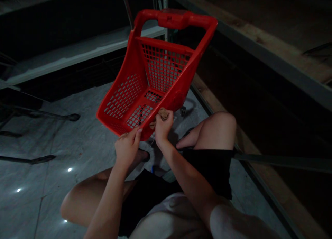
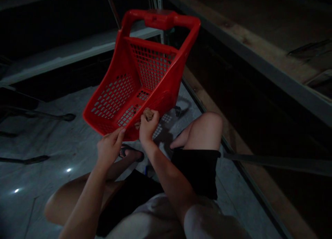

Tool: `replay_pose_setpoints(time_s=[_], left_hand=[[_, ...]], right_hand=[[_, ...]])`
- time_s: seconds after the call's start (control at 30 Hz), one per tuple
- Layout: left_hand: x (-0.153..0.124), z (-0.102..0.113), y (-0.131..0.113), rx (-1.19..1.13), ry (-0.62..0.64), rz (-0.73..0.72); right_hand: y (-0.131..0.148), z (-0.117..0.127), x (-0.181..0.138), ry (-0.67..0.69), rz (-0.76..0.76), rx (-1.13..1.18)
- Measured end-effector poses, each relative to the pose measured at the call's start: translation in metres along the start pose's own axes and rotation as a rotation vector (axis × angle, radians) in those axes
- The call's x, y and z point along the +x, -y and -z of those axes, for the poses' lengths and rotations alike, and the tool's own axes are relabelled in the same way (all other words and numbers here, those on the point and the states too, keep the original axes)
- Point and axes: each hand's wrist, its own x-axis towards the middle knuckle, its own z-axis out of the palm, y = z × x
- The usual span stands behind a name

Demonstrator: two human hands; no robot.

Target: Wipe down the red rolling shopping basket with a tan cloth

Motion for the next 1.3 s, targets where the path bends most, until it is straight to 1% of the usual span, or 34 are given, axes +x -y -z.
replay_pose_setpoints(time_s=[0.07, 0.17, 0.27, 0.33, 0.43, 0.53, 0.6, 0.67, 0.73, 0.77, 0.83, 0.9, 0.97, 1.03, 1.07, 1.1, 1.17, 1.3], left_hand=[[-0.011, 0.0, -0.008, 0.006, 0.02, -0.005], [-0.024, -0.001, -0.013, 0.042, 0.026, 0.012], [-0.029, 0.002, -0.007, 0.066, 0.013, 0.057], [-0.025, 0.008, 0.001, 0.053, 0.019, 0.092], [-0.012, 0.023, 0.016, -0.005, 0.109, 0.124], [0.003, 0.036, 0.029, -0.022, 0.202, 0.136], [0.009, 0.04, 0.035, -0.013, 0.202, 0.153], [0.01, 0.038, 0.039, -0.022, 0.172, 0.156], [0.01, 0.032, 0.042, -0.007, 0.136, 0.147], [0.01, 0.029, 0.043, 0.013, 0.122, 0.138], [0.011, 0.023, 0.045, 0.072, 0.108, 0.126], [0.014, 0.02, 0.045, 0.121, 0.094, 0.123], [0.018, 0.018, 0.045, 0.148, 0.079, 0.121], [0.022, 0.017, 0.045, 0.158, 0.071, 0.122], [0.023, 0.017, 0.045, 0.162, 0.069, 0.127], [0.025, 0.016, 0.045, 0.17, 0.066, 0.137], [0.027, 0.015, 0.045, 0.193, 0.051, 0.161], [0.029, 0.011, 0.048, 0.207, 0.027, 0.174]], right_hand=[[0.004, 0.003, 0.007, 0.004, 0.007, -0.02], [0.007, 0.006, 0.007, 0.055, 0.01, -0.031], [0.007, 0.003, 0.001, 0.123, 0.004, -0.034], [0.006, -0.002, -0.007, 0.174, -0.003, -0.04], [0.006, -0.008, -0.036, 0.232, 0.001, -0.044], [0.005, -0.008, -0.079, 0.287, 0.089, -0.057], [0.001, -0.005, -0.103, 0.341, 0.187, -0.071], [-0.006, -0.006, -0.112, 0.405, 0.255, -0.083], [-0.013, -0.012, -0.102, 0.448, 0.268, -0.088], [-0.015, -0.018, -0.09, 0.462, 0.26, -0.091], [-0.017, -0.034, -0.054, 0.467, 0.24, -0.1], [-0.013, -0.055, -0.01, 0.437, 0.227, -0.11], [-0.006, -0.078, 0.031, 0.364, 0.216, -0.113], [0.0, -0.097, 0.055, 0.325, 0.216, -0.109], [0.001, -0.102, 0.057, 0.328, 0.224, -0.105], [0.001, -0.104, 0.053, 0.342, 0.234, -0.098], [-0.005, -0.097, 0.025, 0.384, 0.245, -0.081], [-0.018, -0.054, -0.058, 0.426, 0.16, -0.039]])
